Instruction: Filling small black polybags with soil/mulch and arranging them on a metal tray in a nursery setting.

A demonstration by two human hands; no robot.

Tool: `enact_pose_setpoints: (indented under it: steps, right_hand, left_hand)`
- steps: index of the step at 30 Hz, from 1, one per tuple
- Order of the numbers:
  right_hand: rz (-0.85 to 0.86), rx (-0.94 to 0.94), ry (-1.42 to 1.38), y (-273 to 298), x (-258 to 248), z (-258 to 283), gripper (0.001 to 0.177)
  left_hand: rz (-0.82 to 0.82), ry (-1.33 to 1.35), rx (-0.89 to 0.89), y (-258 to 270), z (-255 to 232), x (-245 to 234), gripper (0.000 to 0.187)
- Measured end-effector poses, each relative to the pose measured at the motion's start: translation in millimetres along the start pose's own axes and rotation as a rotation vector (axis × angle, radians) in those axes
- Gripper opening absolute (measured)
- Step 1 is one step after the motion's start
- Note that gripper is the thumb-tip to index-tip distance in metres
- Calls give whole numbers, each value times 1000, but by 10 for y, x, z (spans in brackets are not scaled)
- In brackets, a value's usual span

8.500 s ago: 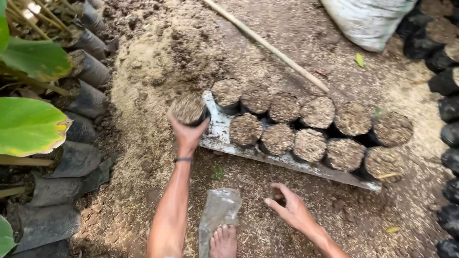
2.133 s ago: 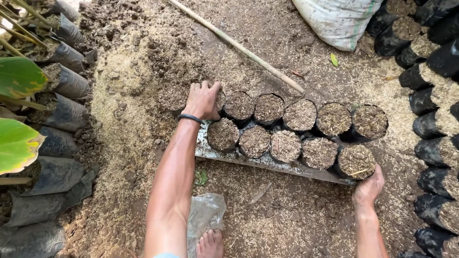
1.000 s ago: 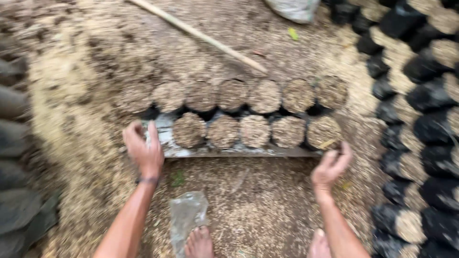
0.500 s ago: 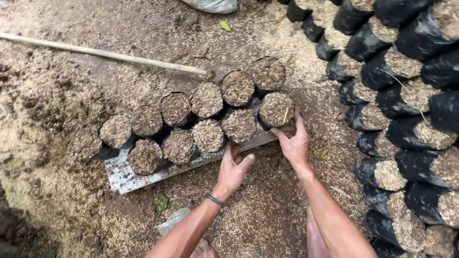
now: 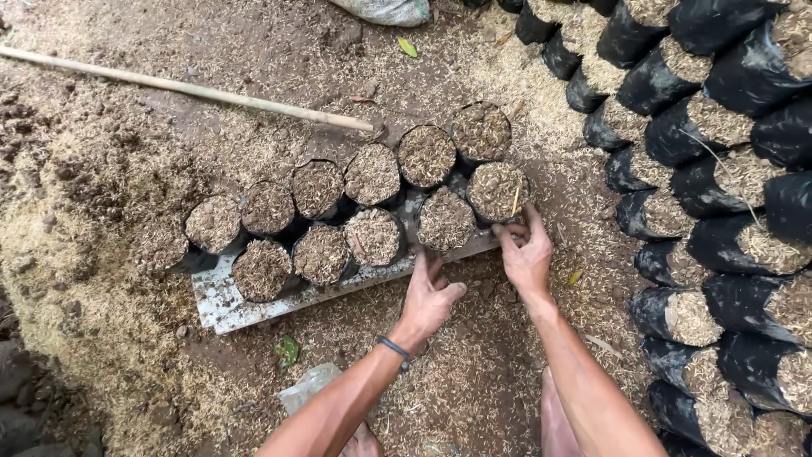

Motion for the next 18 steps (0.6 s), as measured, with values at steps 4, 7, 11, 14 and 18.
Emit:
enact_pose_setpoints:
  steps: [4, 7, 11, 14, 18]
  right_hand:
    - [-11, 18, 47, 62, 0, 87, 72]
    - [-22, 12, 62, 92, -36, 76, 71]
    - [-9, 8, 61, 36, -33, -31, 72]
    - [-24, -3, 70, 13, 15, -10, 71]
    - [-38, 0, 95, 46, -10, -51, 68]
  left_hand:
    - [71, 12, 42, -67, 96, -13, 120]
    - [43, -48, 17, -131, 273, -219, 106]
    - [-377, -34, -9, 317, 64, -487, 69]
    - [-562, -105, 56, 297, 231, -766, 92]
    - [-421, -147, 118, 120, 356, -688, 83]
Point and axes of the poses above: each hand's wrist, its own y-axis away from the middle knuckle, its own x-axis out of the palm, z = x × y, the point moved 5 cm from there along -y, towards the middle knuckle, and after that the axes turned 8 degrees about y, right-handed, at the moved point
